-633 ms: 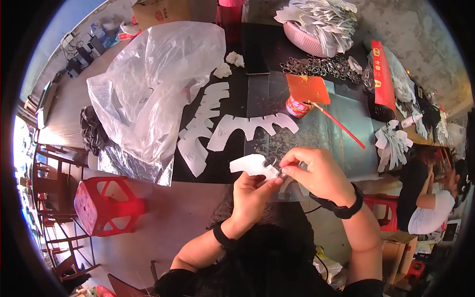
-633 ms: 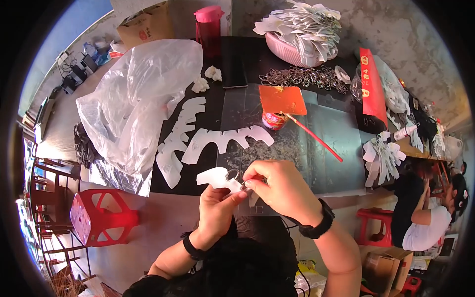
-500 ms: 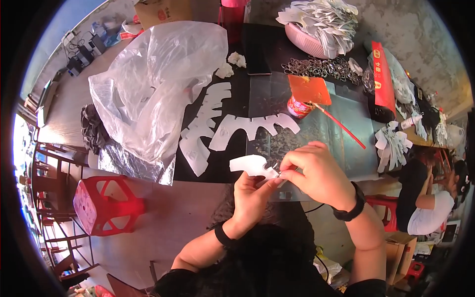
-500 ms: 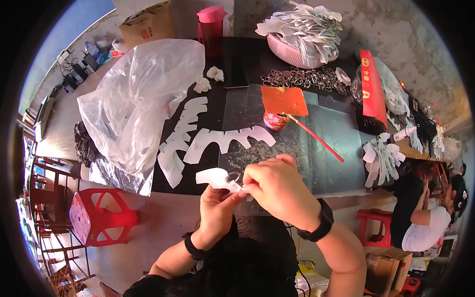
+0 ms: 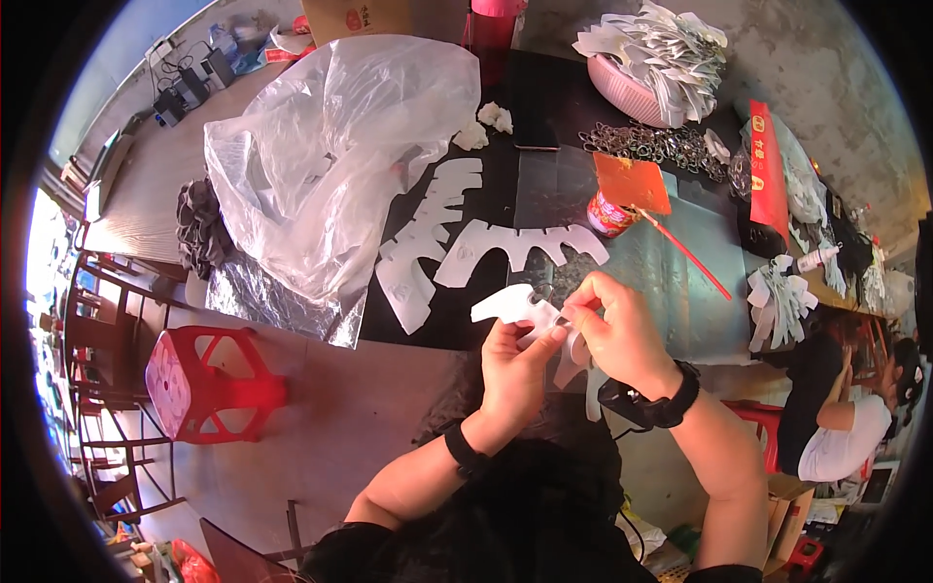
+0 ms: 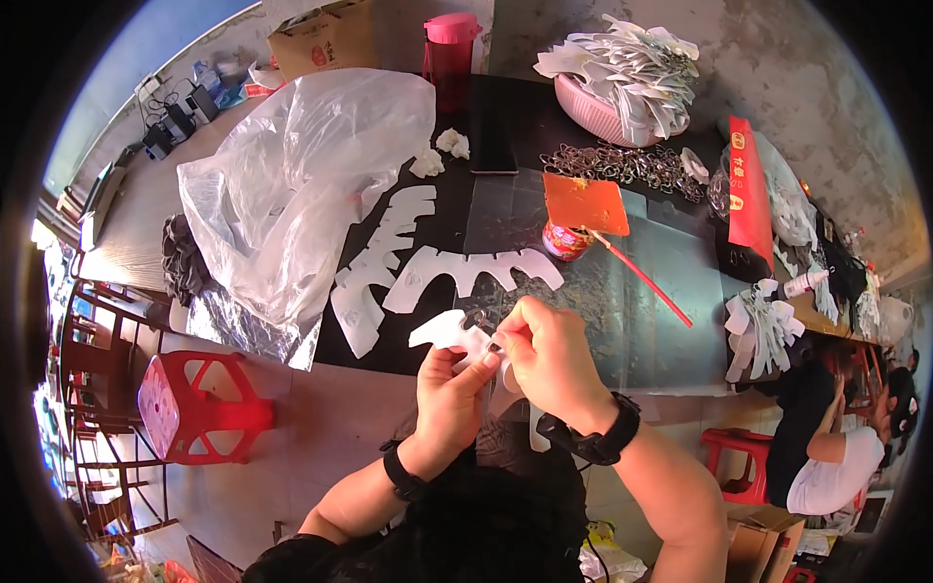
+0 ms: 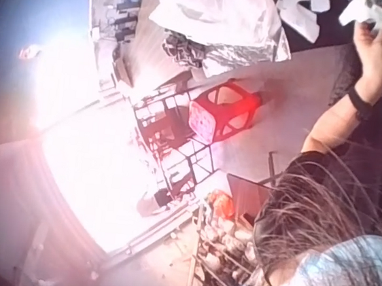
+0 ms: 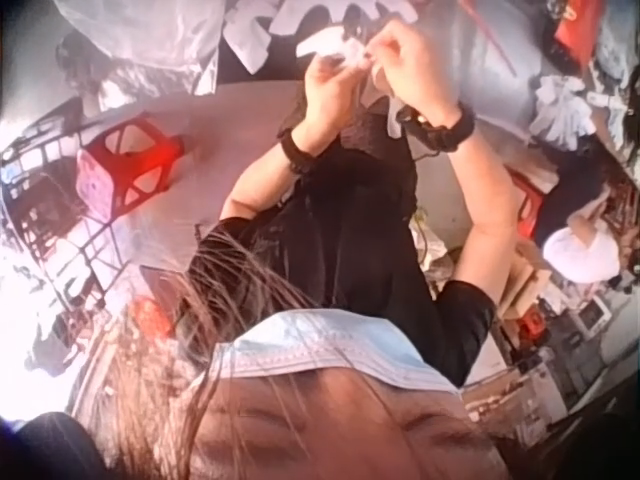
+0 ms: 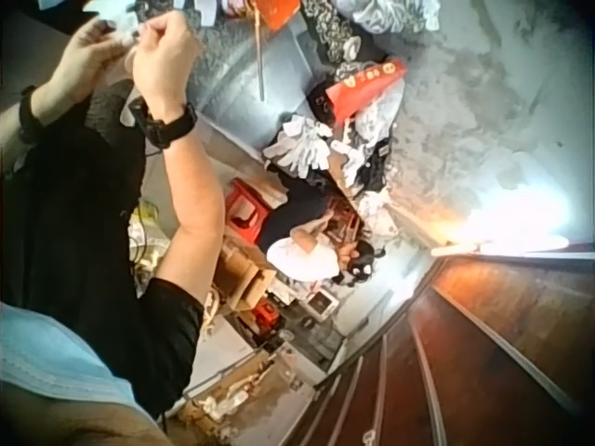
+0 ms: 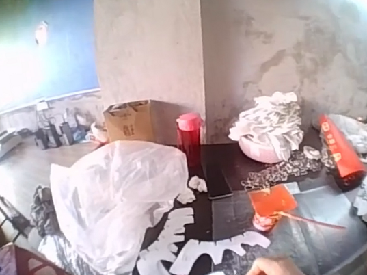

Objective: Gluing and assembling small decorative or structural components of a shoe upper.

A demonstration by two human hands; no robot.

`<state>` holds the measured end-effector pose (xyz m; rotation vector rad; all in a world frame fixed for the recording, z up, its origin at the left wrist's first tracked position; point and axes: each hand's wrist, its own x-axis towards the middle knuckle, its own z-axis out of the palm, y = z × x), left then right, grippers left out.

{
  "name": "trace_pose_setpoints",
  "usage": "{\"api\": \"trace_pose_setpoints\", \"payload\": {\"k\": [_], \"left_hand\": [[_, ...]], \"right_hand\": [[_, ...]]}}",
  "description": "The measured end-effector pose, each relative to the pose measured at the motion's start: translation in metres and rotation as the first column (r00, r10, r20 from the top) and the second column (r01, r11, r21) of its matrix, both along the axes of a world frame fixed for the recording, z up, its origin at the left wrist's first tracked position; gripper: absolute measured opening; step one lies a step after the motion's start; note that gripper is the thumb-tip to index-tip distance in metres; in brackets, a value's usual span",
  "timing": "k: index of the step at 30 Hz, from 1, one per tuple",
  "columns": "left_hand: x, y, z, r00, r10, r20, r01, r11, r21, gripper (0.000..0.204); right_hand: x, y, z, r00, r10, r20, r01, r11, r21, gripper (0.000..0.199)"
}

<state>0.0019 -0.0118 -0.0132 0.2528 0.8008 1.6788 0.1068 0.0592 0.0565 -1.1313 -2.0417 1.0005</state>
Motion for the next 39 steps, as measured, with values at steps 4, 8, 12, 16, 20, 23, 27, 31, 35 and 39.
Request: {"api": "trace_pose_setpoints", "payload": {"k": [4,8,12,16,20,23,27,31,35,39], "left_hand": [[0.002,0.002,0.002,1.0,0.02,0.02,-0.019,1.0,-0.015,0.023],[0.003,0.001,0.0,0.999,0.021,0.024,-0.02,0.999,-0.04,0.025],[0.008,0.003,-0.001,0.999,0.04,-0.01,-0.041,0.997,-0.069,0.026],[0.009,0.001,-0.003,0.999,0.031,-0.012,-0.032,0.996,-0.088,0.025],[-0.002,-0.006,0.002,0.992,-0.106,0.067,0.113,0.988,-0.108,0.025],[-0.006,-0.009,-0.003,0.988,-0.119,0.099,0.123,0.992,-0.038,0.028],[-0.006,-0.011,0.004,0.99,-0.142,-0.015,0.142,0.99,-0.022,0.031],[0.002,-0.009,0.004,0.993,-0.027,-0.114,0.021,0.999,-0.047,0.031],[0.005,-0.007,0.0,0.996,0.025,-0.089,-0.027,0.999,-0.028,0.031],[0.001,-0.009,0.003,0.987,-0.068,-0.146,0.069,0.998,0.003,0.033]], "right_hand": [[-0.002,-0.002,-0.006,0.998,-0.06,-0.029,0.06,0.998,-0.008,0.007],[-0.001,-0.003,-0.007,0.996,-0.082,-0.018,0.081,0.994,-0.078,0.007],[-0.001,-0.004,-0.013,0.994,-0.107,-0.02,0.105,0.993,-0.055,0.007],[0.006,0.001,-0.018,0.994,-0.107,-0.004,0.104,0.978,-0.183,0.009],[0.02,0.015,-0.001,0.993,0.09,-0.076,-0.116,0.863,-0.492,0.012],[0.019,0.019,0.005,0.981,0.196,0.016,-0.178,0.921,-0.347,0.011],[0.01,0.013,0.012,0.983,0.149,0.107,-0.104,0.933,-0.344,0.009],[-0.002,-0.004,0.013,0.992,0.04,0.116,-0.014,0.978,-0.209,0.01],[0.002,-0.002,0.002,0.997,0.065,0.046,-0.057,0.986,-0.155,0.009],[0.005,0.006,0.003,0.992,0.059,-0.11,-0.077,0.983,-0.167,0.012]]}}
